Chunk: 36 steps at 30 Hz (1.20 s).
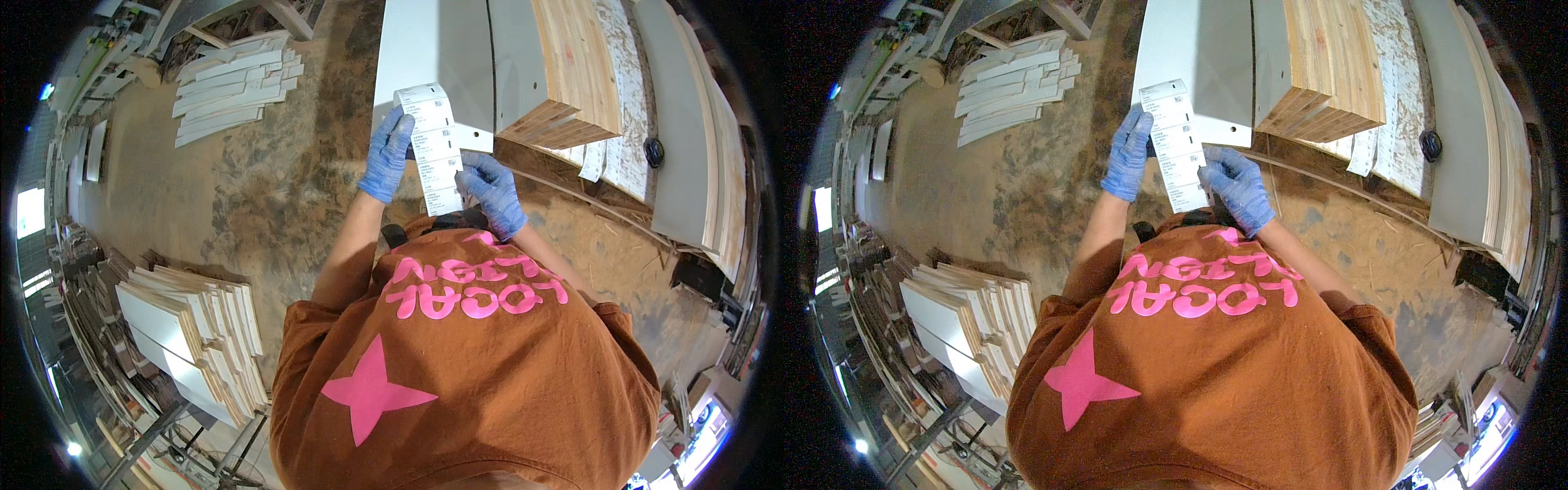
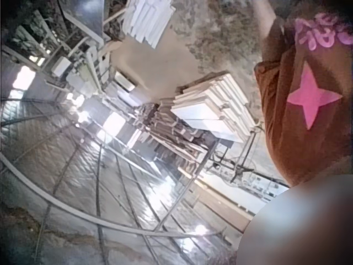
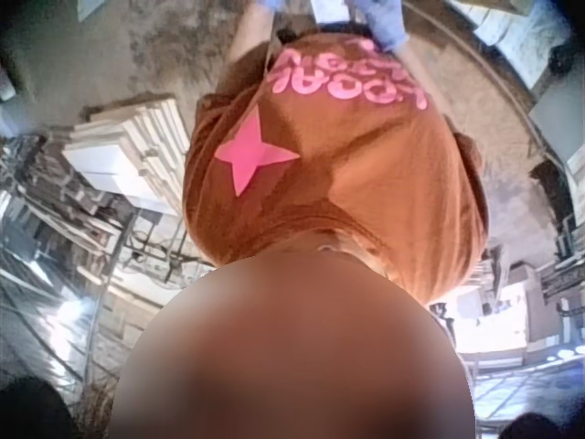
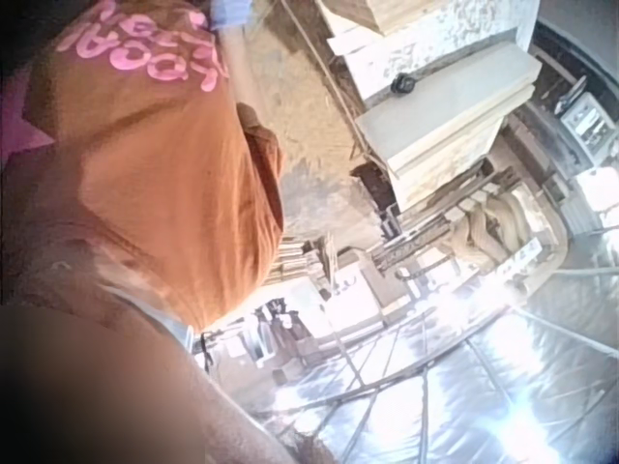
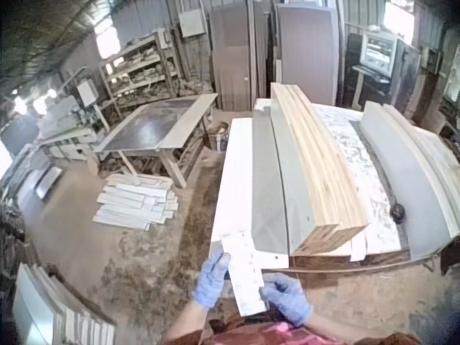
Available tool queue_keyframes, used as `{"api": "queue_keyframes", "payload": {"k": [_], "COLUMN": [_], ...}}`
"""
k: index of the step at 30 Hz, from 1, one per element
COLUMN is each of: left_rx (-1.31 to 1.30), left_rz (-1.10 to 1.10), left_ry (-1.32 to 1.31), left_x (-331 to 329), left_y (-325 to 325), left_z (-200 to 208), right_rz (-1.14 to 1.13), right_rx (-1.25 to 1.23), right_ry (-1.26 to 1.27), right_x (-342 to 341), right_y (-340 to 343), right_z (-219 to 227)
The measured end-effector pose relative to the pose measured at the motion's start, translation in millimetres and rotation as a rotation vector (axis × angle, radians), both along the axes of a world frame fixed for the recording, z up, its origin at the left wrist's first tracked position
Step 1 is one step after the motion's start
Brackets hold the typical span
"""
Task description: The person measures wooden planks with a tape measure and compares them to printed labels. They handle the planks and labels one at a time, placing labels on the wood and using the tape measure to verify dimensions.
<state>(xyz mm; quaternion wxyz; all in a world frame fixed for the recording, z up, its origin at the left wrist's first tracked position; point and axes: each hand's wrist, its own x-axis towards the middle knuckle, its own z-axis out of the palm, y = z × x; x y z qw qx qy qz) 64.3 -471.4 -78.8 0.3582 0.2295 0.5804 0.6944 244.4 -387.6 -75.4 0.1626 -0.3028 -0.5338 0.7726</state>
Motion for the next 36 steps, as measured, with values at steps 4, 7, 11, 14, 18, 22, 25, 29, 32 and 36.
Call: {"api": "queue_keyframes", "payload": {"k": [4, 7, 11, 14, 18, 22, 25, 29, 32, 36], "left_rx": [-0.028, 0.025, 0.059, 0.072, 0.074, 0.066, 0.029, 0.045, 0.066, 0.079], "left_rz": [0.004, -0.046, -0.118, -0.176, -0.173, -0.177, -0.152, -0.109, -0.092, -0.088], "left_ry": [-0.046, -0.046, -0.016, 0.013, 0.032, 0.037, 0.03, 0.04, 0.019, -0.003], "left_x": [-5, -4, -6, -6, -4, -4, -3, -3, -3, -3], "left_y": [-1, -2, -4, -5, -5, -5, -5, -7, -7, -6], "left_z": [-5, 0, 1, 2, -2, 0, 2, -1, -1, -4], "right_rz": [-0.019, -0.048, -0.067, -0.089, -0.1, -0.126, -0.065, -0.072, -0.066, -0.047], "right_rx": [-0.017, 0.014, 0.043, 0.049, 0.047, 0.127, 0.107, 0.139, 0.136, 0.115], "right_ry": [-0.007, 0.004, 0.013, 0.001, 0.009, 0.039, -0.004, 0.061, 0.055, 0.048], "right_x": [-5, -7, -9, -9, -7, -6, 0, -1, 1, 0], "right_y": [-2, -4, -5, -6, -7, -7, -5, -7, -8, -10], "right_z": [1, 0, 3, 4, 2, 2, 0, 5, 10, 15]}}
